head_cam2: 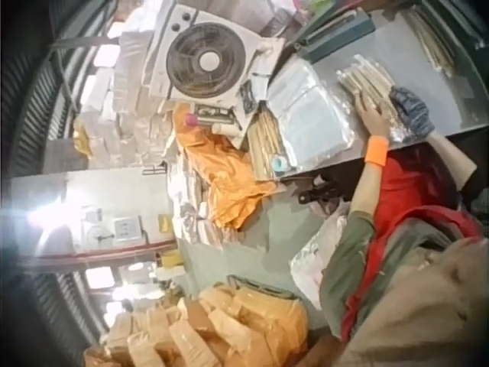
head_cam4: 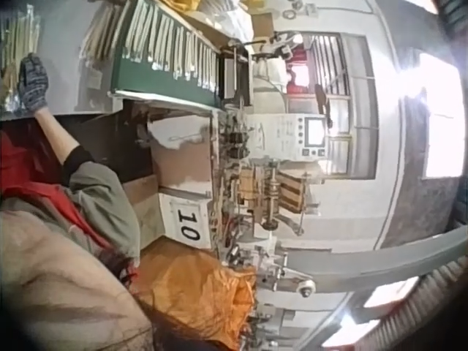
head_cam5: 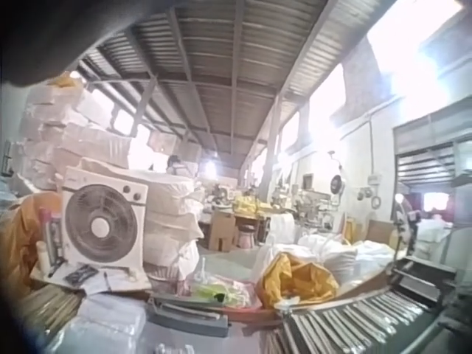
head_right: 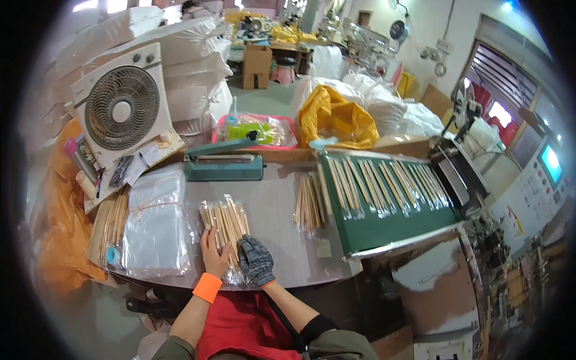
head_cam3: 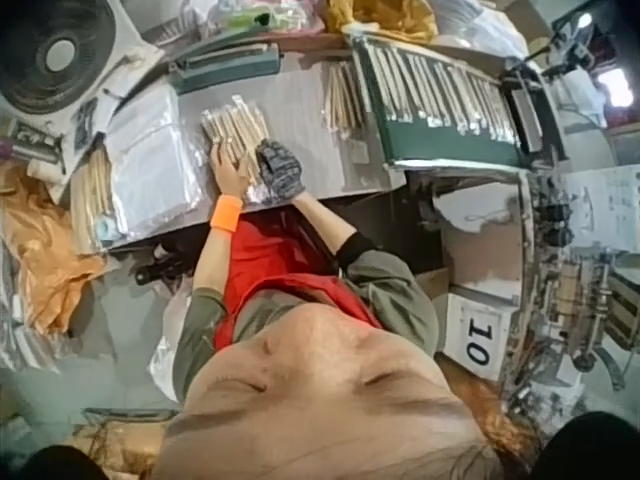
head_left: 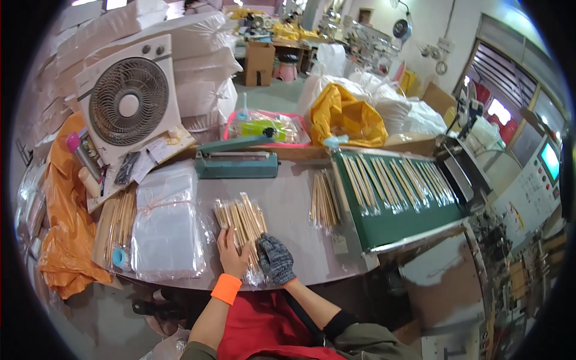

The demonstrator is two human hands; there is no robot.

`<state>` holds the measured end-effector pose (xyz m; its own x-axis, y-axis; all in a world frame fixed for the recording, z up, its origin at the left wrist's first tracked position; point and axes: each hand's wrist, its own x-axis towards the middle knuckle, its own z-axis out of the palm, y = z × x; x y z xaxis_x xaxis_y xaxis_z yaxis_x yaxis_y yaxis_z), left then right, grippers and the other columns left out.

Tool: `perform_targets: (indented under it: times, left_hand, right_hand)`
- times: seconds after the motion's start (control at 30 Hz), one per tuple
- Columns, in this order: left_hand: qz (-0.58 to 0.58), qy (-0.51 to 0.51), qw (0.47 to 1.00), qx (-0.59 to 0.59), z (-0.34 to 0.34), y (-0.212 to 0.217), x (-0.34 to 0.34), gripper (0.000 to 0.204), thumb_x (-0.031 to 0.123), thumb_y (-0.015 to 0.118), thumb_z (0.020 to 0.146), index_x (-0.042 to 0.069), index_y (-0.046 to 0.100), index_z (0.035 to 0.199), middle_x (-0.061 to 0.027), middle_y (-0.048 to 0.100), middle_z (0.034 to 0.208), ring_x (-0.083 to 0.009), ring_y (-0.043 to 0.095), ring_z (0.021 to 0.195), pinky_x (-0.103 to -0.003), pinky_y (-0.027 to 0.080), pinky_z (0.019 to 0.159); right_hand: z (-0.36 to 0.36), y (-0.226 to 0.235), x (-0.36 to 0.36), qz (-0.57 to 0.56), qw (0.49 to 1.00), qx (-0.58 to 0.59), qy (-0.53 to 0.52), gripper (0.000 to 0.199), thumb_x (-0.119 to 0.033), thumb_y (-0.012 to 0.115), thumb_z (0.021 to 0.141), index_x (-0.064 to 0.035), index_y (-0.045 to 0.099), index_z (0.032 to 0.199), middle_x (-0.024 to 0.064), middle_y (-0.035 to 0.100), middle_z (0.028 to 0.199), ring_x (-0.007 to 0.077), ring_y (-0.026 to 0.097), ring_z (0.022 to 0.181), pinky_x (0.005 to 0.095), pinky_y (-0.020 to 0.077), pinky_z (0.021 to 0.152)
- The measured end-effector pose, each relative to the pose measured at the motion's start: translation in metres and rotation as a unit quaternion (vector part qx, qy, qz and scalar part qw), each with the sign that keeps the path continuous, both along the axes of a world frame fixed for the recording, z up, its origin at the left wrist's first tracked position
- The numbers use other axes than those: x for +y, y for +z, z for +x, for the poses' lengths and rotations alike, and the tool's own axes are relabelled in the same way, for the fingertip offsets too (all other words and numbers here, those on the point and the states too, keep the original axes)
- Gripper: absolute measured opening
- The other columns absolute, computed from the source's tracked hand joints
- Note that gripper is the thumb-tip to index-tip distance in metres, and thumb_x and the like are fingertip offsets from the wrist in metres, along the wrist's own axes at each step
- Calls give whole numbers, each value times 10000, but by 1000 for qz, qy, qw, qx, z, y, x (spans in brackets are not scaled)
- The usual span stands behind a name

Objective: Organizing thin wooden sticks into bundles, placing them into plastic bags, and sealing the bags using a tool.

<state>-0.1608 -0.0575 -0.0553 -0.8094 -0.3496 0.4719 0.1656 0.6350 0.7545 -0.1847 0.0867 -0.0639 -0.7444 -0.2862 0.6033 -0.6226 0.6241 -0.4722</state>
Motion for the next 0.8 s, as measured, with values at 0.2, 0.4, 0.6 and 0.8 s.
perform_targets:
  times: [0.2,0.4,0.6,0.8]
  left_hand:
    - [-57,-4,998,-24,-17,-4,5,618,301,650,757,49,435,1279,-255,355,1302,-404,339,1214,-433,297,1014]
    - [-20,-7,999,-35,-35,0,2,578,285,657,756,62,475,1257,-227,385,1296,-373,380,1199,-407,326,998]
    - [-28,-8,998,-50,-39,-3,-5,569,293,637,778,92,464,1282,-215,372,1315,-355,375,1211,-385,315,1008]
    - [-24,-15,999,-42,-44,-4,0,557,272,657,756,76,491,1250,-203,391,1304,-351,385,1204,-380,329,996]
  right_hand:
    - [-8,-6,-6,-3,999,-33,-29,299,-139,554,791,-58,578,1077,156,565,1164,308,549,1053,408,444,895]
    - [-43,3,19,42,995,-87,15,325,-199,562,795,-59,568,1087,155,563,1168,309,550,1049,411,440,896]
    - [-140,42,99,215,949,-21,-228,639,-384,632,757,-28,451,1255,224,405,1323,372,361,1240,406,287,1046]
    - [-157,16,120,227,895,-269,-273,813,-474,608,735,-30,302,1344,241,264,1396,405,306,1268,441,260,1060]
